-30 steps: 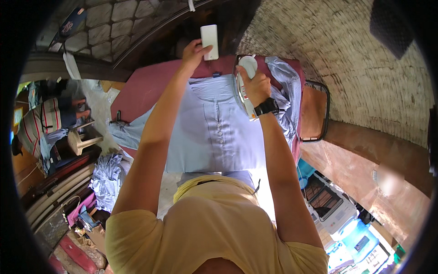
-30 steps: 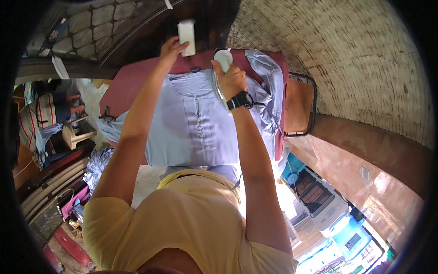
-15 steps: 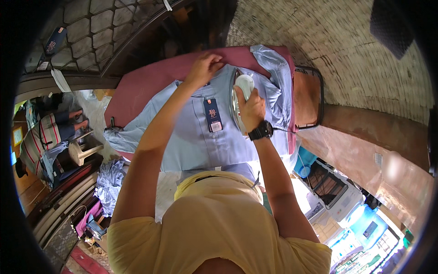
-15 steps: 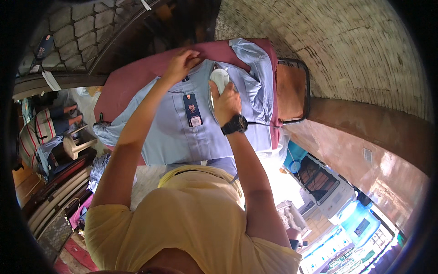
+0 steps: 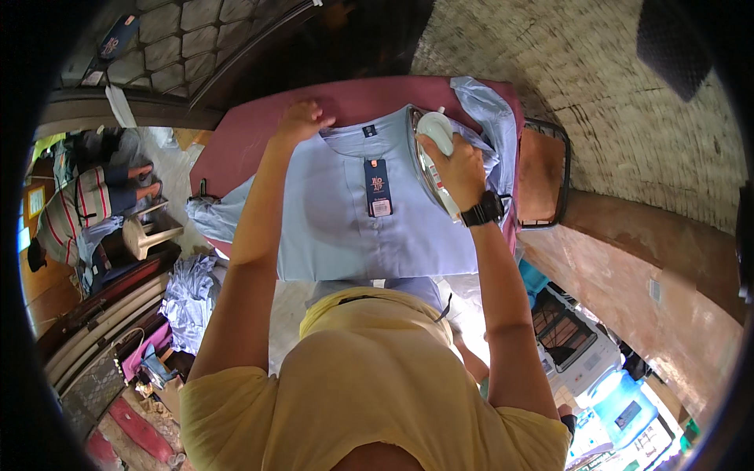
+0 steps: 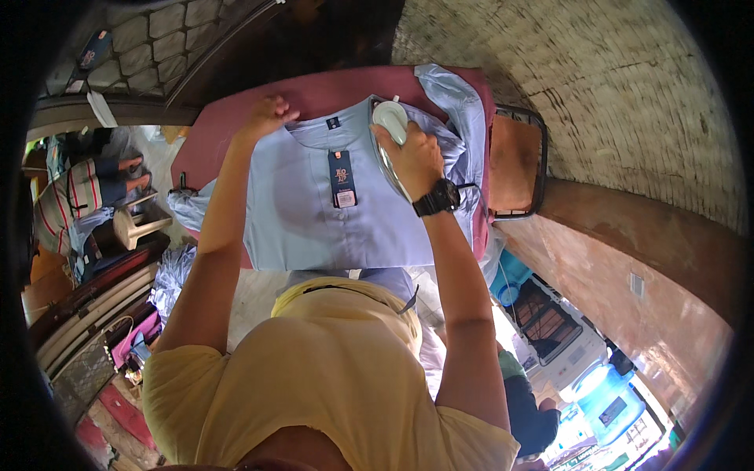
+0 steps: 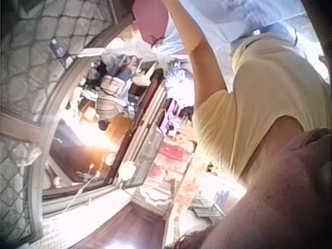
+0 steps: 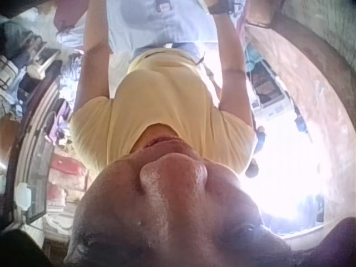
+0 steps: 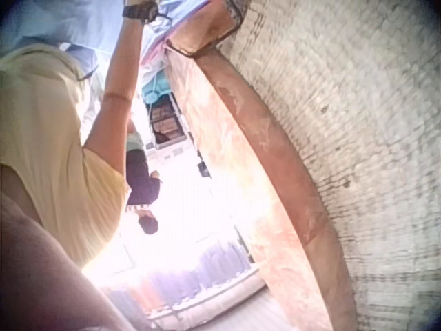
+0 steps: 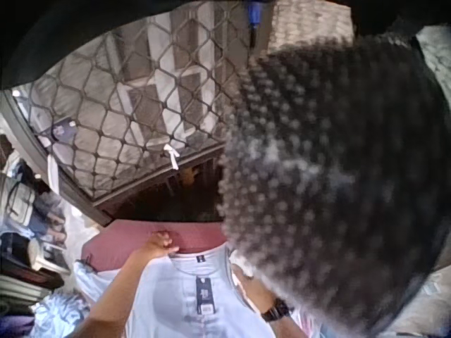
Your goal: The person irons a light blue shirt on a pink ironing board, smoothing the fabric by hand and using an iron to press the torso and sleeves.
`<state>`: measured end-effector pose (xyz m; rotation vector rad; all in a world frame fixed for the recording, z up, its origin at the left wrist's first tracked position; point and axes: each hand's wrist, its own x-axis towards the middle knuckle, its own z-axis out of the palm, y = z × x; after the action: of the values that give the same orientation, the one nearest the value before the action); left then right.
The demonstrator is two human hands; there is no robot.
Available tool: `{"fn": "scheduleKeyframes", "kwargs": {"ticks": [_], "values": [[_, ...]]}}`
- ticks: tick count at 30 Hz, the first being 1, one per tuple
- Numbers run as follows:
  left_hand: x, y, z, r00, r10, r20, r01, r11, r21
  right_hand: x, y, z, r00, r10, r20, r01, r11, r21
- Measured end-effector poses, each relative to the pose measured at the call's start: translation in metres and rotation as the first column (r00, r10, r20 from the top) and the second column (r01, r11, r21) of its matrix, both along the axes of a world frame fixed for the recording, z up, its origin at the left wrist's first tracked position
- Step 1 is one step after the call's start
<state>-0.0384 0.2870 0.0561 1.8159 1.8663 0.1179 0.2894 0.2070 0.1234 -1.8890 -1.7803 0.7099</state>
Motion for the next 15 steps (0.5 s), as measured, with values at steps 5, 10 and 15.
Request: {"fn": "scheduleKeyframes", "kwargs": {"ticks": [5,10,15], "values": [[-0.005,-0.025,-0.006,0.998,-0.052,0.035,0.052,0.999,0.004,-0.019,0.014,-0.01,0.996,0.019,0.082,-0.02,1.0,0.018],[0.018,-0.02,-0.021,0.993,0.112,0.036,-0.116,0.883,0.455,-0.031,0.044,-0.011,0.994,-0.087,0.067,0.083,0.995,0.056],[0.065,-0.006,-0.023,0.983,-0.114,0.147,0.045,0.912,0.408,-0.018,0.036,-0.005,0.997,-0.068,-0.041,0.073,0.988,0.134]]}}
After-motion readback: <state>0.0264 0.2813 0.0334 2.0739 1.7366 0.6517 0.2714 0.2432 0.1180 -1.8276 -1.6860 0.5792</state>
